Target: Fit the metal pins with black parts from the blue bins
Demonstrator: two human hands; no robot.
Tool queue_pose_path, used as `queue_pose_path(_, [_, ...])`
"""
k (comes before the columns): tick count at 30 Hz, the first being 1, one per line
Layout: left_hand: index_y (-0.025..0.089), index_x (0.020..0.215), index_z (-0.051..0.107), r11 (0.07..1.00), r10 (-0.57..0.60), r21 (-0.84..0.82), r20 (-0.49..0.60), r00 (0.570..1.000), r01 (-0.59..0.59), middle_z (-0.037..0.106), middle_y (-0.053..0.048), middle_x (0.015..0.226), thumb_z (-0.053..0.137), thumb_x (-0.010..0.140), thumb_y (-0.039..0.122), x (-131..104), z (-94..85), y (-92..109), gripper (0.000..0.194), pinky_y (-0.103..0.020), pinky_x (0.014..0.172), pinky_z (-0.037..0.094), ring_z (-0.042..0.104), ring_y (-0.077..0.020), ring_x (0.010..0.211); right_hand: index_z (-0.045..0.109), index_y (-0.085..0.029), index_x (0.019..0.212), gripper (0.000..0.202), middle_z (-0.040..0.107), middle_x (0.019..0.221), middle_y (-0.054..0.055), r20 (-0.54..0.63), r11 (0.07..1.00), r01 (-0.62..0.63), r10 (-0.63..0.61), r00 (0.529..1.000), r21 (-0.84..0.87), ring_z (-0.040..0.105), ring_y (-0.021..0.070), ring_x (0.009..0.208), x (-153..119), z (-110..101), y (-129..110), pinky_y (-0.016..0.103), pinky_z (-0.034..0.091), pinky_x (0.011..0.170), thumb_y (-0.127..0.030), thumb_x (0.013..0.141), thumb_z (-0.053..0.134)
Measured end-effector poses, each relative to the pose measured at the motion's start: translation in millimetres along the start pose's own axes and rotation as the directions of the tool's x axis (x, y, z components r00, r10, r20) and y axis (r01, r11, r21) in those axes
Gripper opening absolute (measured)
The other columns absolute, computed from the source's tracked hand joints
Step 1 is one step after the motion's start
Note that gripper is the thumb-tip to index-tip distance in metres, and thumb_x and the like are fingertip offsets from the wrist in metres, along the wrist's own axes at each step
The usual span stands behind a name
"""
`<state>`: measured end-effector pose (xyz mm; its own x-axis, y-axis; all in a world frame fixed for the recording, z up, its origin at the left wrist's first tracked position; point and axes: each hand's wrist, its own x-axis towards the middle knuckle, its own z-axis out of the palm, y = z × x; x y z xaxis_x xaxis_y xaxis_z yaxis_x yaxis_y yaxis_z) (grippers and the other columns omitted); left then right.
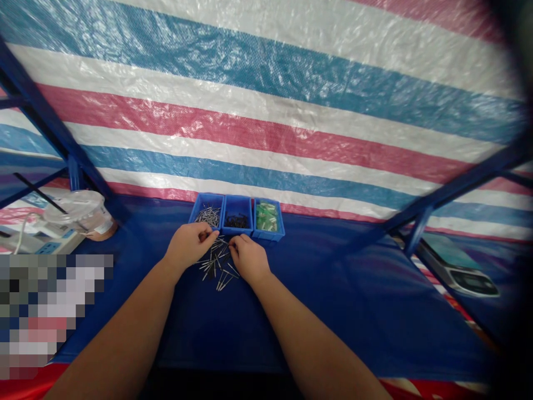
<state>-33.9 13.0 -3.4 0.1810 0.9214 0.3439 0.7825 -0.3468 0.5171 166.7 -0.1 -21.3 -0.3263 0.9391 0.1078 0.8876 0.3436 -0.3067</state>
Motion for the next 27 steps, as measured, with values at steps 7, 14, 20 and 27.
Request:
queue_pose_path(7, [0.023,0.094,0.075,0.992,0.12,-0.063,0.226,0.967,-0.109,0.057,0.002,0.06,0.062,0.089,0.035,-0.6,4.9,0.3,0.018,-0.026,0.059,0.033,0.053,-0.0136,0.06,0.061,-0.022,0.102,0.011,0.064,0.105,0.004,-0.061,0.995,0.08,-0.077,0.995,0.061,0.063,0.0169,0.088,-3.1,-0.5,4.8,0.026,0.047,0.074,-0.024,0.099,0.05])
queue_pose_path(14, [0.022,0.091,0.075,0.987,0.155,-0.079,0.176,0.972,-0.143,0.065,0.0,0.072,0.058,0.093,0.035,0.0,-0.6,3.9,0.021,-0.026,0.065,0.039,0.057,-0.0143,0.067,0.06,-0.021,0.111,0.017,0.063,0.108,0.006,-0.188,0.972,0.114,-0.075,0.979,0.204,0.063,0.0182,0.094,-4.7,-2.4,9.0,0.028,0.05,0.084,-0.024,0.098,0.05])
queue_pose_path(20, [0.02,0.081,0.074,0.985,-0.169,0.009,-0.107,0.98,0.171,0.063,-0.001,0.064,0.063,0.088,0.052,1.1,-6.0,-4.8,0.034,-0.027,0.058,0.035,0.055,-0.0143,0.059,0.064,-0.022,0.114,0.023,0.065,0.108,0.005,-0.164,0.985,0.016,0.012,0.986,0.171,0.065,0.0172,0.089,-5.1,-0.5,16.1,0.028,0.051,0.081,-0.021,0.094,0.054])
queue_pose_path(27, [0.02,0.076,0.071,0.991,-0.126,0.04,-0.041,0.991,0.127,0.057,0.001,0.057,0.061,0.088,0.047,1.2,-7.5,-3.4,0.032,-0.027,0.056,0.031,0.051,-0.0129,0.055,0.068,-0.03,0.116,0.025,0.065,0.109,0.004,-0.063,0.998,0.012,-0.008,0.998,0.059,0.066,0.0172,0.087,-4.4,-0.5,14.4,0.027,0.05,0.075,-0.025,0.096,0.053])
